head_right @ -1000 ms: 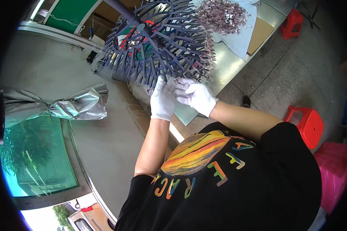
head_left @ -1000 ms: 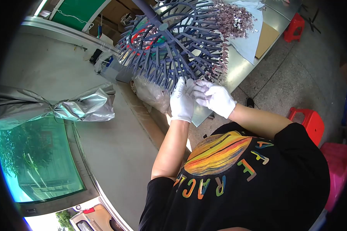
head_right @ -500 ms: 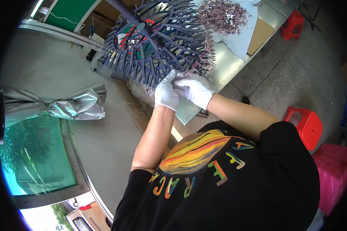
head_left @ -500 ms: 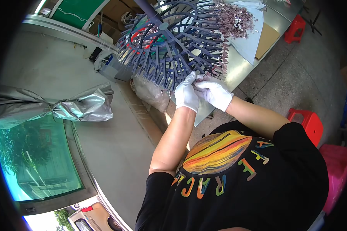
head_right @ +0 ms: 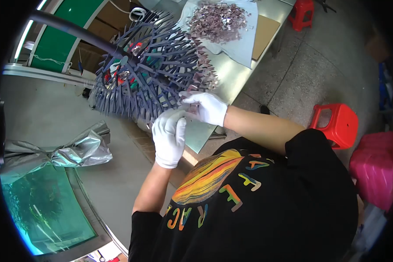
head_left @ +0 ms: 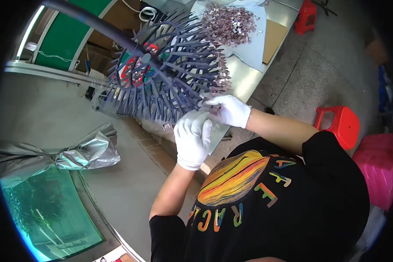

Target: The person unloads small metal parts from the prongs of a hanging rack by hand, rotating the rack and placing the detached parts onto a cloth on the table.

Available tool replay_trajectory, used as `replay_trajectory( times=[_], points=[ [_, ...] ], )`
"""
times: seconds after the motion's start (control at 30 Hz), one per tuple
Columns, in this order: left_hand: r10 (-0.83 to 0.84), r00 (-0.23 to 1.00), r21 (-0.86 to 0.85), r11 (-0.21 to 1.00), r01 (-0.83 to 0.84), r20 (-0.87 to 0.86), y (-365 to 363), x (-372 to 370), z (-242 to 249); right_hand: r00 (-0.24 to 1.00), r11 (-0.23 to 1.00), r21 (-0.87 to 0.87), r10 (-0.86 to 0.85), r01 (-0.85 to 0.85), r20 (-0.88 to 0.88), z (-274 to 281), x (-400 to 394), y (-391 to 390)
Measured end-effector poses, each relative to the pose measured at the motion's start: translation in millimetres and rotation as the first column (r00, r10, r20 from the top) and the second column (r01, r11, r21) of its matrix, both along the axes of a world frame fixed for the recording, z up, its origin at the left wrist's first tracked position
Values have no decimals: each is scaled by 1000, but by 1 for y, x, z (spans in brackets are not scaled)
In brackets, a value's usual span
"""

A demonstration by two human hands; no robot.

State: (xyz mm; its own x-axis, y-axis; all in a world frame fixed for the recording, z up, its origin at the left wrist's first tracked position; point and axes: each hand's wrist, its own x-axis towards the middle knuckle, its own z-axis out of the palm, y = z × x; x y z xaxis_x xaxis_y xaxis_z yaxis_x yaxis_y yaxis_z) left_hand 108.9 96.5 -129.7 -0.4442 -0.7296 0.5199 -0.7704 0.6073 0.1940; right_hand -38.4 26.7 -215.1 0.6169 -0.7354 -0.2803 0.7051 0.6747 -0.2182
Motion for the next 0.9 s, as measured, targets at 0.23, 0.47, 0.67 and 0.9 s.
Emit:
replay_trajectory(
  times=[0.23, 0.47, 0.67, 0.9],
  points=[
    [33, 982, 41, 998, -41, 185, -68, 1, -14, 992, 990, -74, -122, 123, 17, 4, 7, 6],
    [12, 975, 220, 974, -62, 221, -94, 22, -24, 989, 990, -57, -126, 130, 72, -2, 19, 4],
    [-9, 971, 310, 949, -67, 238, -103, 26, -25, 996, 915, -394, -91, 84, 1, -66, 35, -21],
    [74, 925, 280, 941, -188, 373, -63, -46, 26, 994, 997, -13, -76, 78, 77, -18, -27, -5]
  ],
)
